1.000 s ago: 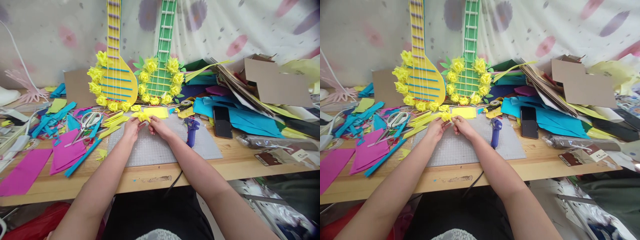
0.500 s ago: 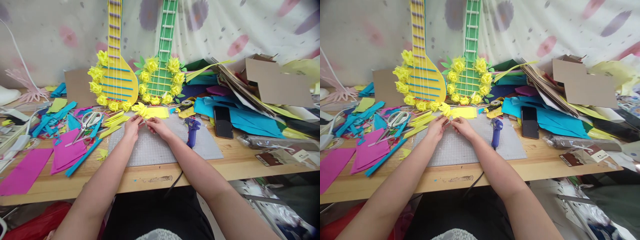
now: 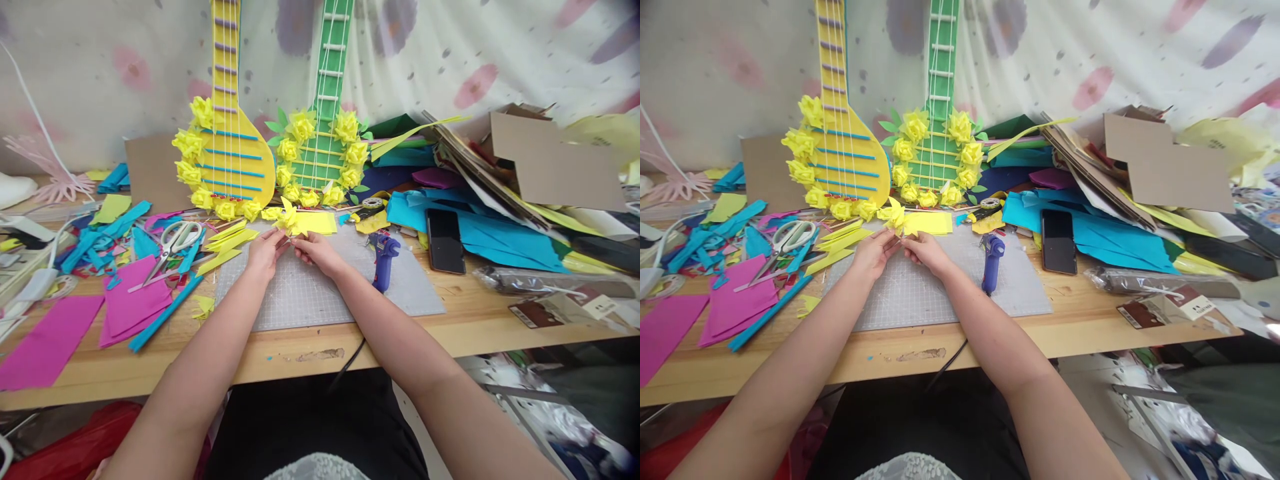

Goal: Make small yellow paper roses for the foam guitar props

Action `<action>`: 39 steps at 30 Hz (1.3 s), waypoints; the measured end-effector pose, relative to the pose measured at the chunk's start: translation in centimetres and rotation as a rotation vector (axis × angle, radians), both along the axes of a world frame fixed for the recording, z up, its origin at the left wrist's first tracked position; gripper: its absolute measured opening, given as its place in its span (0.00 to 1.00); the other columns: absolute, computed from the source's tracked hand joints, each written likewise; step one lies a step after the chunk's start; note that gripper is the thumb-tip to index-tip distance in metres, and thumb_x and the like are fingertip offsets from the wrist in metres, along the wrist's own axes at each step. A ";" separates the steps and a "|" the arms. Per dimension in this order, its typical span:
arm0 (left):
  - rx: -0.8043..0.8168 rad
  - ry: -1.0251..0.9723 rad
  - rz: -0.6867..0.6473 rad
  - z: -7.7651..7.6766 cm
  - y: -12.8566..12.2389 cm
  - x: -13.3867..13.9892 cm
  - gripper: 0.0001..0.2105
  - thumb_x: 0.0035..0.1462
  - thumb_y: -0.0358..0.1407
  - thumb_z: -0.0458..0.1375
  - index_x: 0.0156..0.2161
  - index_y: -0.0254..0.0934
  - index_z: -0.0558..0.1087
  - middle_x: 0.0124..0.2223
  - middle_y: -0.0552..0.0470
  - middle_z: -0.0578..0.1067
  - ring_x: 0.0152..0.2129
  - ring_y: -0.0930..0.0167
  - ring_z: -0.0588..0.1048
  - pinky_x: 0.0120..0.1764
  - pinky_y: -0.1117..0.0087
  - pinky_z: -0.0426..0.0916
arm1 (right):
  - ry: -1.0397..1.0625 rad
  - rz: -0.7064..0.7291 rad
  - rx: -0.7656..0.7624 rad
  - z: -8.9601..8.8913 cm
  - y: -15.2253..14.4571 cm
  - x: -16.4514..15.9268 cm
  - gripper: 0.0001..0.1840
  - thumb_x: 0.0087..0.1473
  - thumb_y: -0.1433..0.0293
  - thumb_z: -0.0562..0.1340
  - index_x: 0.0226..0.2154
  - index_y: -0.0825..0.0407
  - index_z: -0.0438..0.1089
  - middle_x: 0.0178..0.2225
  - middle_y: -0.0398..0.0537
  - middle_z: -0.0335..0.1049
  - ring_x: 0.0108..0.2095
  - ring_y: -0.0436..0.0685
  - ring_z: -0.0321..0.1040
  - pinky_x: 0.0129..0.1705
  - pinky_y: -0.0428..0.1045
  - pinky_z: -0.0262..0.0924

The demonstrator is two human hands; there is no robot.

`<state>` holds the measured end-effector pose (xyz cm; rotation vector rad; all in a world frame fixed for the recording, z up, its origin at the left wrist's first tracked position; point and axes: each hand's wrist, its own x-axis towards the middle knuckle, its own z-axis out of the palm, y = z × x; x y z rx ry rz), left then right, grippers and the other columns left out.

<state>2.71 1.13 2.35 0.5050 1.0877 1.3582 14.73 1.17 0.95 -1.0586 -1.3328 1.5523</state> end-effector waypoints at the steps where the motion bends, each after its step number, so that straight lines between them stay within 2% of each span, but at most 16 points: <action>1: 0.004 0.011 0.003 0.0 0.0 0.0 0.03 0.42 0.26 0.60 0.27 0.31 0.71 0.26 0.51 0.75 0.25 0.76 0.73 0.37 0.71 0.68 | -0.005 -0.005 0.001 0.0 0.0 0.0 0.10 0.45 0.66 0.59 0.23 0.53 0.57 0.14 0.34 0.59 0.12 0.41 0.50 0.12 0.40 0.43; 10: 0.032 0.019 0.032 0.0 0.3 0.3 0.01 0.41 0.25 0.58 0.24 0.30 0.71 0.22 0.52 0.73 0.22 0.75 0.73 0.35 0.72 0.68 | -0.032 0.012 0.012 0.0 -0.1 -0.2 0.12 0.43 0.64 0.62 0.25 0.53 0.59 0.14 0.34 0.59 0.12 0.41 0.50 0.13 0.40 0.44; 17: 0.086 -0.029 0.071 0.3 0.0 0.4 0.05 0.37 0.22 0.62 0.22 0.30 0.70 0.22 0.53 0.72 0.21 0.76 0.72 0.38 0.68 0.68 | 0.022 -0.003 0.008 0.1 -0.1 0.0 0.16 0.42 0.58 0.62 0.25 0.52 0.58 0.16 0.34 0.60 0.14 0.41 0.51 0.14 0.40 0.43; 27: 0.068 -0.041 0.137 0.1 0.2 0.2 0.07 0.36 0.24 0.64 0.22 0.31 0.70 0.22 0.56 0.70 0.22 0.78 0.70 0.39 0.70 0.67 | 0.084 -0.013 -0.025 0.5 -0.3 0.2 0.15 0.39 0.62 0.63 0.24 0.52 0.58 0.16 0.34 0.59 0.14 0.41 0.50 0.14 0.40 0.41; 33: 0.055 -0.065 0.071 0.2 0.1 0.4 0.04 0.40 0.22 0.58 0.22 0.31 0.70 0.22 0.54 0.72 0.22 0.78 0.71 0.39 0.70 0.67 | 0.061 -0.059 -0.040 0.3 -0.2 0.0 0.13 0.39 0.64 0.62 0.24 0.52 0.58 0.16 0.34 0.61 0.13 0.41 0.51 0.14 0.40 0.42; 39: 0.036 -0.068 0.042 0.2 0.3 0.4 0.05 0.43 0.21 0.55 0.25 0.31 0.71 0.24 0.51 0.74 0.24 0.76 0.73 0.39 0.71 0.68 | 0.016 -0.077 -0.009 0.3 -0.2 -0.3 0.11 0.39 0.66 0.62 0.24 0.52 0.58 0.14 0.33 0.59 0.13 0.41 0.51 0.14 0.40 0.44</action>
